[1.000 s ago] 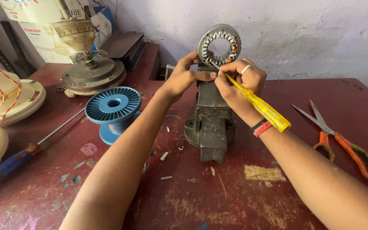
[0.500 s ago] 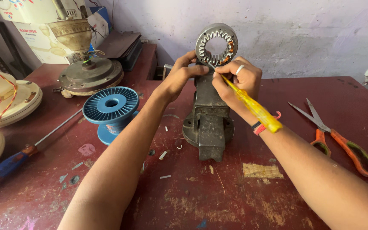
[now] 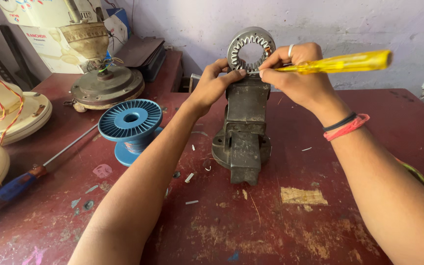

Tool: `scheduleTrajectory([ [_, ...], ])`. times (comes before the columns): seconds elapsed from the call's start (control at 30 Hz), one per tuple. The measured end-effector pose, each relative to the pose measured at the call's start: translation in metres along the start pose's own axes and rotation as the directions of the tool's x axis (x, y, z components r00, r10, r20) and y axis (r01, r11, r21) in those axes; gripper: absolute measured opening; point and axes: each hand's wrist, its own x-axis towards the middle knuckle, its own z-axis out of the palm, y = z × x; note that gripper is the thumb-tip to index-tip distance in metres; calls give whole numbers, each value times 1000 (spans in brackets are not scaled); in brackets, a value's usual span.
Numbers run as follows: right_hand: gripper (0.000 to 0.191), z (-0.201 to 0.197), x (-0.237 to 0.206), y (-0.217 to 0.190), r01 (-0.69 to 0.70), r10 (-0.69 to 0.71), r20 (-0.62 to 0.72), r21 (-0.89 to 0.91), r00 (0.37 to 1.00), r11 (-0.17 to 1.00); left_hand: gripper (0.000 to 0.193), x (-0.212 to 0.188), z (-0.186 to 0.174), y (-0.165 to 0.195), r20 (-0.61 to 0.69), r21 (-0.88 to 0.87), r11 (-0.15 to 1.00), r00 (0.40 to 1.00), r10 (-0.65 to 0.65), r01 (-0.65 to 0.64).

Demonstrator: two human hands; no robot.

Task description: The person winds copper wire into the slots of a motor stator held in a bench vise. They use a yellow screwdriver to push the wire into the slots and a blue spool to feed the wire. The task involves precise hand movements to ensure the wire is properly seated.

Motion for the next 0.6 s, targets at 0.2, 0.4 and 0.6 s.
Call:
scheduleTrajectory([
  [0.2,10,5,-1,-3,21,-22,-13,-62,1000,998,38,2,1,-5,-39,96,995,998,39,-35],
  [0.4,10,6,-1,-6,55,-57,-8,-111,998,992,37,3,1,-8,-40,90,995,998,41,-38],
  [0.6,8,9,-3,-8,128,-133,-19,-176,991,976,37,3,2,-8,-46,70,998,999,4,0],
])
